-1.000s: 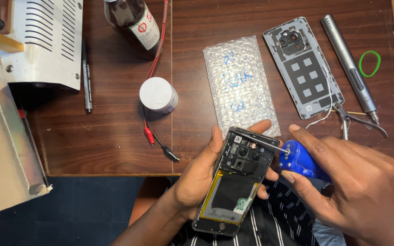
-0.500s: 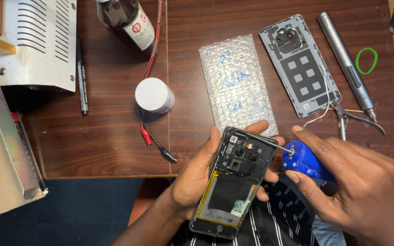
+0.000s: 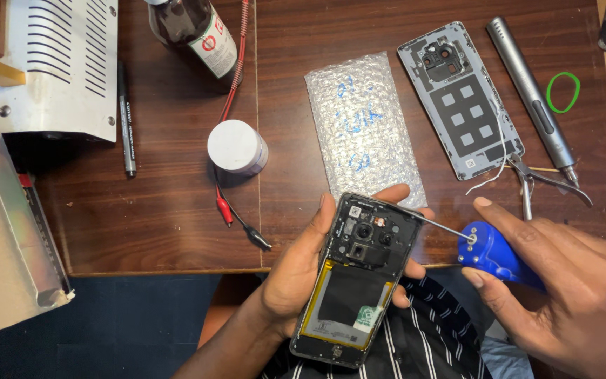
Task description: The person holds a disassembled smartphone in one hand and uses a blue electric screwdriver to unscrew screws from its frame, repositioning the phone repeatedly to reach different screws. The phone's back cover and mid-frame lie on the workbench beside a bottle of liquid, pliers, and a marker.
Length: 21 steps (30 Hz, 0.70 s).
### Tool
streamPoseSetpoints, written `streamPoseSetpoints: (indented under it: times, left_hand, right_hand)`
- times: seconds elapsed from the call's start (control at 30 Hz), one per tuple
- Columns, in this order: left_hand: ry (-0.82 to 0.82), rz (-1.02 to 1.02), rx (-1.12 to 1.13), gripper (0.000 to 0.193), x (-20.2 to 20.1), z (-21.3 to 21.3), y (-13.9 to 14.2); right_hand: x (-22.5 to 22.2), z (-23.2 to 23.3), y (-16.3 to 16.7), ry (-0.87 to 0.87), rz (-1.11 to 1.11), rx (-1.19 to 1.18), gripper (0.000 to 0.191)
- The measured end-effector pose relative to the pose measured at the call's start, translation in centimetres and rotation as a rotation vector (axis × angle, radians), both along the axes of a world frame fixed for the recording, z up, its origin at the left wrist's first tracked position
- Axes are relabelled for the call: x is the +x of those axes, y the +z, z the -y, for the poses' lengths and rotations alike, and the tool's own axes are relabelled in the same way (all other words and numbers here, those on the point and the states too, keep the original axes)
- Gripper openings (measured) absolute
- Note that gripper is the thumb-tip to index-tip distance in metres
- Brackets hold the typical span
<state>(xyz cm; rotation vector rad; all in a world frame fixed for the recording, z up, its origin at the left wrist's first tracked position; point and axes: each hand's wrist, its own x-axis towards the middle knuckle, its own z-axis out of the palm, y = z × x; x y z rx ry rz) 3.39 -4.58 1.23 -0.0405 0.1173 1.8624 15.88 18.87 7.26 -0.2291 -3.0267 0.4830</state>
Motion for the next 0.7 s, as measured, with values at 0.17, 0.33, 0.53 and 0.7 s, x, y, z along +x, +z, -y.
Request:
streamPoseSetpoints:
  times: [0.17,0.33,0.53,0.7]
  left_hand:
    - [0.037,0.016,-0.014,0.083,-0.19,-0.06,0.47]
    - [0.056,0.017,0.002,0.082,-0.10,-0.05,0.58]
    - [0.049,0.011,-0.026,0.082,-0.08,0.06,0.44]
    - [0.050,-0.015,-0.042,0.082,-0.11,0.06,0.47]
  right_hand:
    - [0.75,-0.12,-0.13,-0.016,0.025,0.020,0.075]
    - [0.88,-0.10,-0.23,0.001,0.012,0.052,0.074]
    - [0.66,0.06,-0.22,-0.050,0.045,0.043,0.075]
    - [0.40,-0.25,-0.13,-0.022,0.007,0.049,0.074]
